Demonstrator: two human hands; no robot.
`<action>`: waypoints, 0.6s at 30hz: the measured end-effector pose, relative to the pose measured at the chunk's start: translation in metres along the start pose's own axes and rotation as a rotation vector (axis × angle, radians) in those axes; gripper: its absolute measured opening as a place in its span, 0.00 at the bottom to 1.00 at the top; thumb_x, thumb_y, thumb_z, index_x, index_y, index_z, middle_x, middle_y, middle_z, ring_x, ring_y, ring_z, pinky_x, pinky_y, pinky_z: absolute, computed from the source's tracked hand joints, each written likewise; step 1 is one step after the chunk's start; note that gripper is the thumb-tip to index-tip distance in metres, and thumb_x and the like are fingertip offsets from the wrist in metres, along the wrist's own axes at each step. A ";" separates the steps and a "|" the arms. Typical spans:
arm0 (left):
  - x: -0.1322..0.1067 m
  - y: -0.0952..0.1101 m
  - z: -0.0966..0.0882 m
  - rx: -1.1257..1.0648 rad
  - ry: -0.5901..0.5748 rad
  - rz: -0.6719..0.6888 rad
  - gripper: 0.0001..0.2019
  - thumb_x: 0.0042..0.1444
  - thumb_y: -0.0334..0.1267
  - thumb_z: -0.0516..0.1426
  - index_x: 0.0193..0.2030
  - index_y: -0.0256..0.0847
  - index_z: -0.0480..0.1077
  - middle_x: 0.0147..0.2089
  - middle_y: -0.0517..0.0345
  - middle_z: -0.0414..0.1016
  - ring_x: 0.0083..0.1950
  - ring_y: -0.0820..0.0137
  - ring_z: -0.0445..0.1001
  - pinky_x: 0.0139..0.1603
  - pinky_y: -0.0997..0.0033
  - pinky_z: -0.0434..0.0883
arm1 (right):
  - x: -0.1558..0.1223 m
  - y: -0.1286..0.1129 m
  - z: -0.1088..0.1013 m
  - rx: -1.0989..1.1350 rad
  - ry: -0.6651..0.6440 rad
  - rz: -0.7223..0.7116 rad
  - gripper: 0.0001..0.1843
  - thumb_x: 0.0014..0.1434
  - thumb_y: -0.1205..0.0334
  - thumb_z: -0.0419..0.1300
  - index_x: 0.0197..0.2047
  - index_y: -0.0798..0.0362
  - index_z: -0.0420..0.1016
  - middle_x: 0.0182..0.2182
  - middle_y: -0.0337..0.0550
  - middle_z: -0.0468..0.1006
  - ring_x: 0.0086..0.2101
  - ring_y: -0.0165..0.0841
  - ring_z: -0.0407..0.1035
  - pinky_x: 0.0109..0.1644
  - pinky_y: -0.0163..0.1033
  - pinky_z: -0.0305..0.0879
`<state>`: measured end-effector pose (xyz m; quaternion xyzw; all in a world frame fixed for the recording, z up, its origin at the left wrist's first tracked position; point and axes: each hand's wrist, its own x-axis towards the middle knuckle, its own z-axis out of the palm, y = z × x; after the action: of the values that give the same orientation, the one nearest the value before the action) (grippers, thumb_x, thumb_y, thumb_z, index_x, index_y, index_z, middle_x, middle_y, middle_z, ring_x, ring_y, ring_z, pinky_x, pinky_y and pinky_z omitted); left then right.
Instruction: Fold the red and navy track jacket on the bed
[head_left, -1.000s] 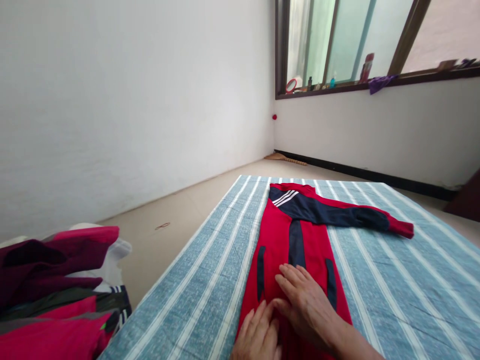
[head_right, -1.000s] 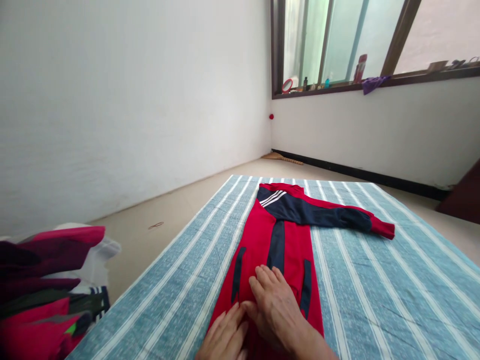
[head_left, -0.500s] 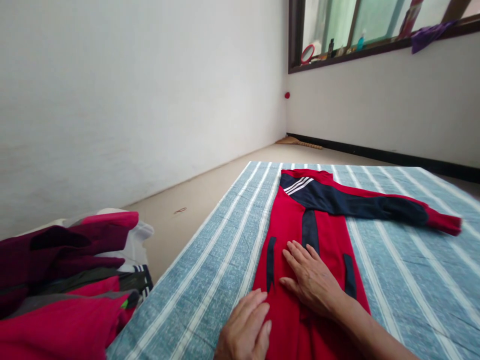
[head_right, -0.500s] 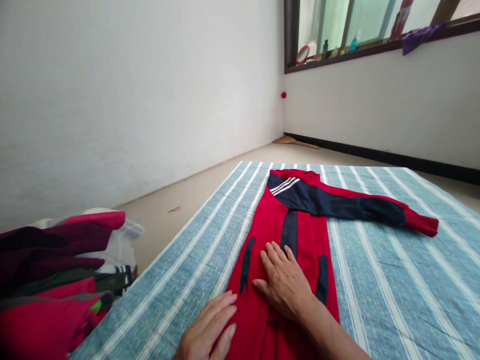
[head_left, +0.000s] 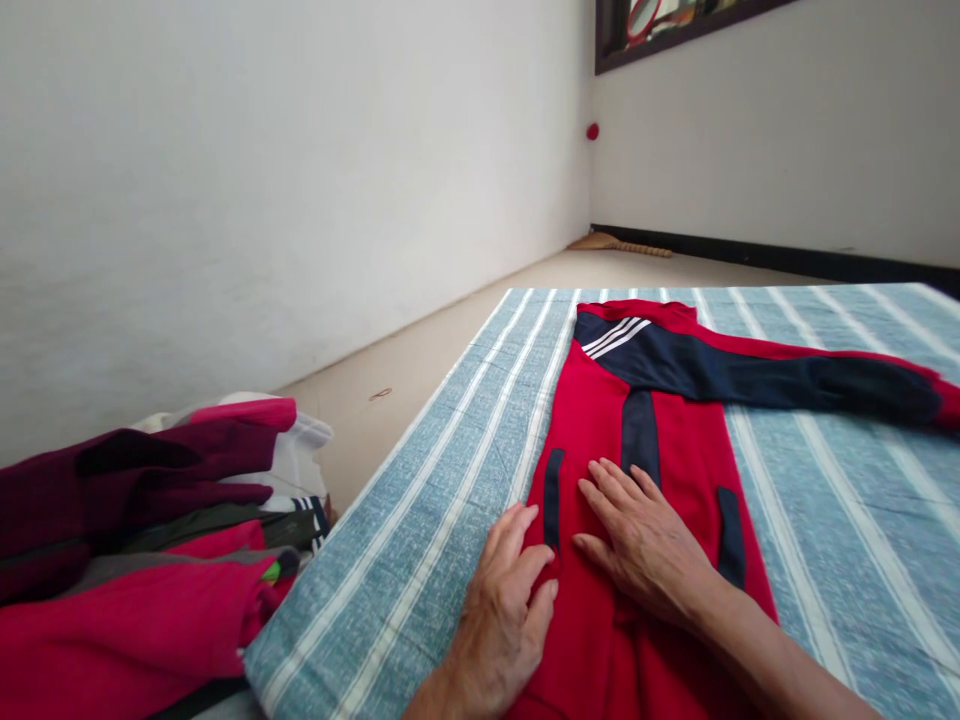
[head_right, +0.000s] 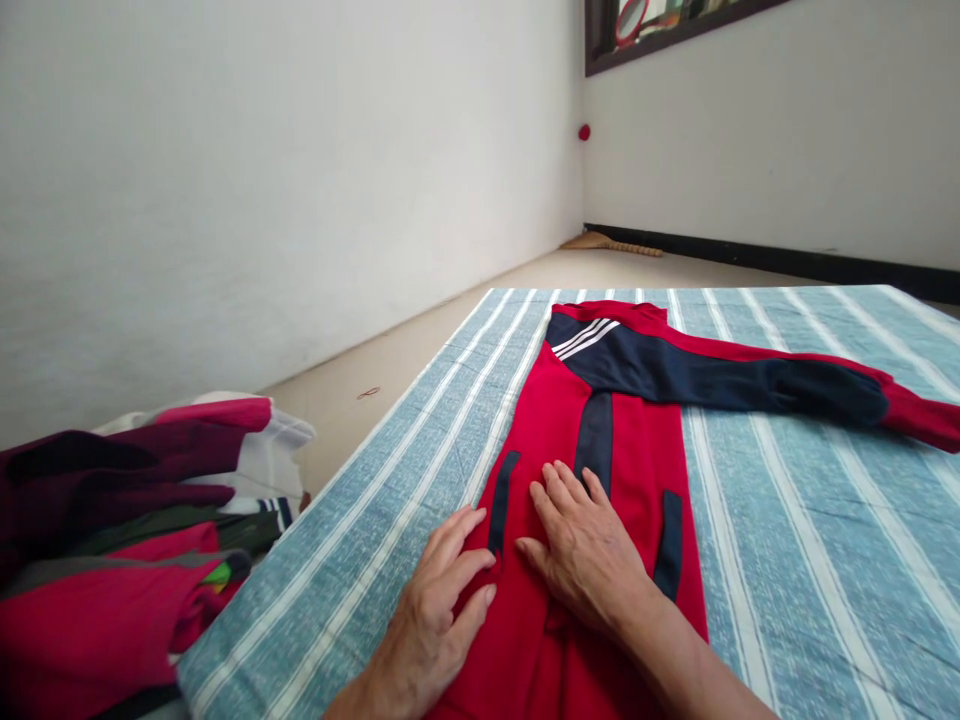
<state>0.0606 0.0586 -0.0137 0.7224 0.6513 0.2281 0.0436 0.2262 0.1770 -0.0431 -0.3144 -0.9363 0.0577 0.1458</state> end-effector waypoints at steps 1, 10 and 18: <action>0.000 -0.001 -0.001 -0.012 -0.030 -0.015 0.12 0.54 0.23 0.51 0.41 0.40 0.69 0.63 0.43 0.61 0.66 0.53 0.57 0.60 0.43 0.65 | 0.000 0.000 0.000 0.003 0.006 -0.002 0.26 0.63 0.54 0.53 0.61 0.59 0.65 0.62 0.58 0.60 0.62 0.48 0.51 0.63 0.58 0.49; 0.007 0.000 -0.010 -0.052 -0.208 -0.049 0.13 0.53 0.22 0.50 0.41 0.39 0.67 0.69 0.42 0.51 0.71 0.52 0.44 0.65 0.41 0.57 | -0.001 0.003 0.001 0.002 0.027 -0.022 0.26 0.63 0.54 0.52 0.61 0.59 0.64 0.62 0.57 0.61 0.62 0.48 0.52 0.63 0.58 0.49; 0.013 -0.001 -0.014 -0.052 -0.291 -0.028 0.09 0.54 0.23 0.50 0.38 0.38 0.66 0.71 0.41 0.44 0.72 0.53 0.35 0.67 0.42 0.51 | -0.001 0.003 0.001 -0.004 0.029 -0.023 0.26 0.64 0.53 0.52 0.60 0.58 0.64 0.62 0.57 0.61 0.62 0.48 0.52 0.63 0.58 0.49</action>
<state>0.0548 0.0679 0.0015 0.7373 0.6420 0.1371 0.1593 0.2286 0.1786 -0.0445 -0.3047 -0.9377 0.0498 0.1593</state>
